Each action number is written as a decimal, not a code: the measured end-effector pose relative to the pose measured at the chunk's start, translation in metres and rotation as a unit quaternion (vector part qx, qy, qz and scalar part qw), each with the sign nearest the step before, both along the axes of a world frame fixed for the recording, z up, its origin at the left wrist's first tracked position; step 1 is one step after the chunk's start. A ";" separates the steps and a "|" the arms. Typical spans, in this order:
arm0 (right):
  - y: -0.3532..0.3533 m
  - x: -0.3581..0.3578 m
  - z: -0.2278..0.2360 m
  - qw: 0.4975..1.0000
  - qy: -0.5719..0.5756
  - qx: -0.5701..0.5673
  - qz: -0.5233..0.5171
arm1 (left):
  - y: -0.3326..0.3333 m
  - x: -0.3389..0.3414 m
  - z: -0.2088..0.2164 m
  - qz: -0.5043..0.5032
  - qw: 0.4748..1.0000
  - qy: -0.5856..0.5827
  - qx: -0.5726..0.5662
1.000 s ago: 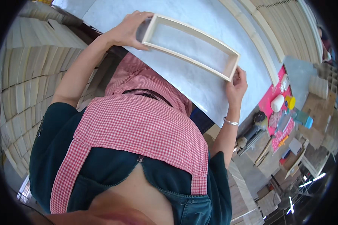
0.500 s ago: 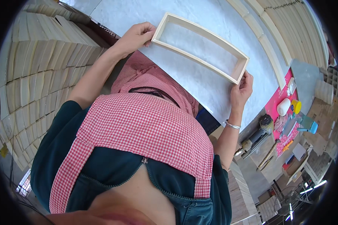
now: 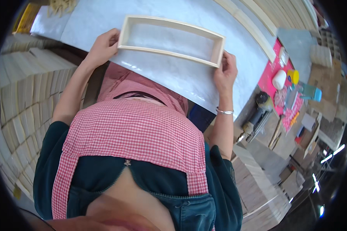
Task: Assemble wooden frames by applying glue and securing wooden slats using a pneumatic nail gun.
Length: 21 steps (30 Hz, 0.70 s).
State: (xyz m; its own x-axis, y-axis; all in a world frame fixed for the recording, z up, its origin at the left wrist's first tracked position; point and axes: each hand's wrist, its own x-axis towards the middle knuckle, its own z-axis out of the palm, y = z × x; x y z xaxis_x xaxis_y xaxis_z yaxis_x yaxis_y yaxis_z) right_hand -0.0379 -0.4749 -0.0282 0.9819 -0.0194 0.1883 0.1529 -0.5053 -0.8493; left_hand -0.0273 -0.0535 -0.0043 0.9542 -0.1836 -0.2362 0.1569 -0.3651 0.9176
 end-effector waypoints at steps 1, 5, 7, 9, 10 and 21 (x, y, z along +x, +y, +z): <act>0.002 0.001 0.002 1.000 0.008 0.022 -0.003 | -0.003 -0.002 0.002 0.020 0.999 -0.023 0.025; 0.018 -0.005 0.006 0.995 -0.030 0.080 -0.042 | -0.003 -0.003 0.002 0.015 0.997 -0.061 0.048; 0.008 -0.001 0.010 0.989 -0.079 0.109 -0.068 | -0.008 -0.007 0.012 0.113 0.992 -0.016 -0.060; -0.028 0.006 0.016 0.985 -0.111 0.028 -0.132 | -0.016 -0.012 0.042 0.175 0.977 0.092 -0.076; -0.046 0.009 0.017 0.976 -0.125 -0.040 -0.174 | -0.012 -0.020 0.042 0.163 0.979 0.089 -0.082; -0.282 0.069 0.020 0.783 0.136 -0.389 -0.465 | -0.014 -0.020 0.027 0.117 0.980 0.073 -0.141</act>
